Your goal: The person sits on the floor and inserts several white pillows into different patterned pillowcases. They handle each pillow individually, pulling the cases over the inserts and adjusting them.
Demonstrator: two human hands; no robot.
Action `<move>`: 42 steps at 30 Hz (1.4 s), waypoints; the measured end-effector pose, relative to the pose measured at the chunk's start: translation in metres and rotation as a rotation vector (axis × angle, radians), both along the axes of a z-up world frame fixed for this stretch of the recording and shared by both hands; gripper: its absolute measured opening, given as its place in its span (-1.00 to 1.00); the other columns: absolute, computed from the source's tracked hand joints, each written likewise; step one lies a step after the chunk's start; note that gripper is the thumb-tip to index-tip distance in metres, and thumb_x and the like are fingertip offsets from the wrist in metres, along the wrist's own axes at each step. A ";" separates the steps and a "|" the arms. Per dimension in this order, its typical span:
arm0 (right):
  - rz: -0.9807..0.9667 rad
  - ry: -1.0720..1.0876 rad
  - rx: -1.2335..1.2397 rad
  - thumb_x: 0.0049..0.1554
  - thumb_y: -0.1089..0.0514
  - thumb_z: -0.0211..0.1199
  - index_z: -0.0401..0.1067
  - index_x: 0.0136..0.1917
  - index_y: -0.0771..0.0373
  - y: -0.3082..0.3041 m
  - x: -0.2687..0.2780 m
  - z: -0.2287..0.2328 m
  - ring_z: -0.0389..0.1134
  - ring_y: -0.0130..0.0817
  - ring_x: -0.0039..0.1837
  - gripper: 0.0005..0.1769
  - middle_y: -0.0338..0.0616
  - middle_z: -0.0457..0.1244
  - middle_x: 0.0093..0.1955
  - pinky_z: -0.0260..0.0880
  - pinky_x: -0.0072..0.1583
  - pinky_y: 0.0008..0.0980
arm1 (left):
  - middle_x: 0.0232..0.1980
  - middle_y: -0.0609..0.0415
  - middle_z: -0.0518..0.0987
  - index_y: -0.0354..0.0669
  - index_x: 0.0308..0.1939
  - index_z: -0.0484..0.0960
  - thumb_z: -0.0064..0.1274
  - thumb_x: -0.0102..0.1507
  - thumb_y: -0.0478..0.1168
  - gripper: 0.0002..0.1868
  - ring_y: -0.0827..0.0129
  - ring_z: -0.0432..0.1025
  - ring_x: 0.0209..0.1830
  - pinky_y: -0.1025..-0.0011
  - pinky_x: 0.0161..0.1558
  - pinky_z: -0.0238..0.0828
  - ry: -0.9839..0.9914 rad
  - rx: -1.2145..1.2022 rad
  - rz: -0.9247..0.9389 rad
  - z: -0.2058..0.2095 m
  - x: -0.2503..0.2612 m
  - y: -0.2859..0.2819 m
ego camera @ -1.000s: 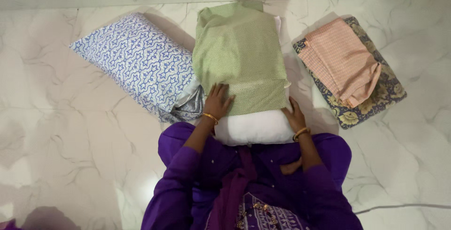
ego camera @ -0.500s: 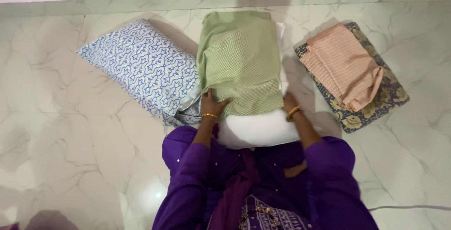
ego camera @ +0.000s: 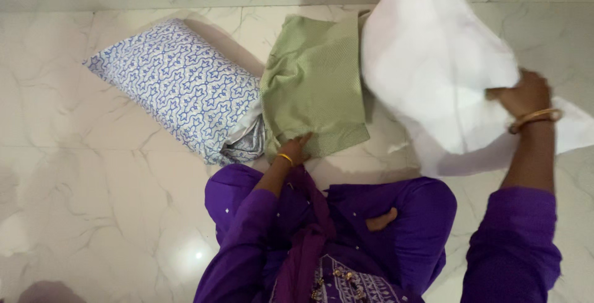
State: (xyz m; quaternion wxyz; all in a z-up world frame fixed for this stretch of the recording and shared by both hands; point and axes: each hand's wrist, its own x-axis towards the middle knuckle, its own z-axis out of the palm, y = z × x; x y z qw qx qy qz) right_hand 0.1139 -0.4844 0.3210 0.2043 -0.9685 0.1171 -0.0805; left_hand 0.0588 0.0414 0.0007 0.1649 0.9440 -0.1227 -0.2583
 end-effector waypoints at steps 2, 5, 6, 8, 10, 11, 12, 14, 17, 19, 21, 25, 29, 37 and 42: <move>-0.109 0.139 0.080 -0.08 0.21 0.52 0.53 0.27 0.41 0.005 -0.013 0.040 0.44 0.19 0.15 -0.37 0.28 0.40 0.14 0.38 0.30 0.06 | 0.56 -0.06 0.26 0.29 0.62 0.01 0.18 0.19 0.14 -0.02 -0.11 0.30 0.44 0.05 0.35 0.30 0.008 0.005 -0.087 -0.005 -0.003 -0.009; -0.150 0.085 0.299 -0.06 0.29 0.43 0.49 0.40 0.36 0.021 -0.035 0.080 0.48 0.10 0.19 -0.29 0.16 0.40 0.23 0.39 0.33 0.06 | 0.55 -0.11 0.27 0.17 0.60 0.04 0.12 0.21 0.16 -0.06 -0.10 0.26 0.47 0.10 0.40 0.23 -0.016 -0.129 -0.120 -0.009 -0.006 -0.015; -0.187 0.078 0.365 -0.07 0.28 0.42 0.46 0.41 0.33 0.023 -0.042 0.088 0.46 0.08 0.20 -0.26 0.15 0.39 0.23 0.37 0.32 0.03 | 0.55 -0.13 0.27 0.12 0.60 0.04 0.06 0.24 0.22 -0.07 -0.08 0.27 0.47 0.12 0.41 0.23 -0.009 -0.210 -0.091 -0.010 -0.008 -0.015; -0.261 0.064 0.497 -0.11 0.27 0.39 0.38 0.44 0.25 0.020 -0.051 0.089 0.43 0.04 0.23 -0.20 0.11 0.37 0.23 0.32 0.30 -0.02 | 0.53 -0.12 0.30 0.05 0.60 0.06 -0.10 0.27 0.34 -0.09 -0.05 0.28 0.47 0.15 0.43 0.20 0.069 -0.325 0.020 -0.013 -0.008 -0.018; -0.172 0.179 0.629 -0.18 0.26 0.39 0.36 0.47 0.25 0.009 -0.043 0.076 0.37 0.05 0.30 -0.10 0.10 0.35 0.28 0.30 0.33 -0.01 | 0.51 -0.07 0.36 0.03 0.59 0.08 -0.30 0.30 0.44 -0.09 -0.01 0.28 0.47 0.17 0.45 0.16 0.212 -0.390 0.185 -0.014 -0.001 -0.020; -0.128 0.237 0.694 -0.22 0.26 0.39 0.35 0.48 0.25 0.003 -0.036 0.065 0.34 0.06 0.34 -0.06 0.09 0.34 0.31 0.29 0.34 -0.01 | 0.50 -0.10 0.37 -0.01 0.57 0.14 -0.39 0.32 0.47 -0.08 0.00 0.28 0.47 0.16 0.45 0.15 0.212 -0.473 0.273 -0.015 0.000 -0.020; -0.078 0.290 0.762 -0.25 0.26 0.39 0.34 0.49 0.25 -0.003 -0.027 0.051 0.32 0.07 0.38 -0.01 0.09 0.33 0.34 0.28 0.36 0.00 | 0.50 -0.09 0.37 -0.02 0.57 0.14 -0.37 0.32 0.47 -0.08 0.01 0.29 0.46 0.17 0.44 0.17 0.209 -0.551 0.351 -0.014 0.004 -0.017; 0.024 0.458 0.591 -0.23 0.13 0.36 0.27 0.53 0.21 -0.007 -0.013 0.016 0.14 0.11 0.48 0.01 0.07 0.21 0.43 0.11 0.42 0.09 | 0.49 -0.07 0.38 -0.03 0.57 0.14 -0.34 0.32 0.47 -0.07 0.05 0.30 0.44 0.19 0.42 0.19 0.198 -0.753 0.545 -0.013 0.007 -0.014; 0.169 0.746 -0.141 -0.03 -0.23 0.33 0.13 0.60 0.06 0.026 0.014 -0.075 -0.31 0.18 0.66 0.01 0.00 -0.09 0.63 -0.39 0.54 0.32 | 0.47 -0.05 0.39 -0.06 0.57 0.15 -0.30 0.31 0.46 -0.07 0.10 0.33 0.41 0.22 0.38 0.23 0.162 -1.063 0.852 -0.013 0.007 -0.009; 0.446 0.685 -0.025 -0.08 -0.11 0.32 0.29 0.52 0.11 0.048 0.044 -0.138 0.13 0.03 0.56 -0.10 0.06 0.13 0.57 0.18 0.49 -0.04 | 0.46 -0.04 0.39 -0.08 0.57 0.16 -0.27 0.31 0.46 -0.06 0.13 0.34 0.39 0.23 0.36 0.26 0.100 -1.248 1.041 -0.012 0.006 -0.006; 0.681 0.530 -0.267 0.10 0.07 0.02 0.60 0.28 -0.14 0.078 0.064 -0.193 0.29 -0.06 0.43 -0.47 -0.09 0.32 0.39 0.27 0.43 -0.16 | 0.45 -0.02 0.40 -0.10 0.57 0.17 -0.24 0.31 0.45 -0.06 0.17 0.36 0.37 0.25 0.33 0.28 0.011 -1.405 1.220 -0.011 0.006 0.000; 0.434 0.285 0.200 0.20 -0.25 0.13 0.40 0.42 0.23 0.148 0.094 -0.222 0.24 0.05 0.46 -0.31 0.18 0.25 0.44 0.19 0.45 -0.08 | 0.43 0.01 0.41 -0.13 0.57 0.18 -0.18 0.31 0.44 -0.04 0.23 0.39 0.33 0.29 0.29 0.34 -0.036 -1.595 1.341 -0.013 0.012 -0.002; 0.326 0.467 0.186 -0.17 -0.59 0.39 -0.06 0.62 0.23 0.213 0.105 -0.195 0.13 0.05 0.49 0.39 0.23 0.08 0.50 0.12 0.44 -0.12 | 0.40 -0.01 0.45 -0.21 0.55 0.22 -0.10 0.29 0.41 -0.03 0.23 0.43 0.28 0.27 0.24 0.40 0.078 -1.523 1.253 -0.016 0.007 -0.002; 0.451 0.485 0.039 -0.19 -0.63 0.28 0.20 0.57 0.14 0.260 0.076 -0.220 0.28 -0.03 0.49 0.27 0.10 0.27 0.49 0.20 0.53 -0.15 | 0.43 -0.08 0.41 -0.26 0.54 0.19 -0.10 0.33 0.37 -0.06 0.16 0.37 0.36 0.25 0.31 0.32 0.248 -1.399 1.034 -0.027 0.000 -0.011; 0.590 -0.039 -0.164 0.14 -0.56 0.31 -0.17 0.81 0.20 0.278 -0.007 -0.195 0.13 0.17 0.57 0.33 0.28 0.10 0.58 -0.07 0.59 0.20 | 0.46 -0.12 0.39 -0.29 0.54 0.17 -0.10 0.36 0.35 -0.07 0.11 0.33 0.41 0.24 0.36 0.28 0.298 -1.323 0.885 -0.031 -0.001 -0.017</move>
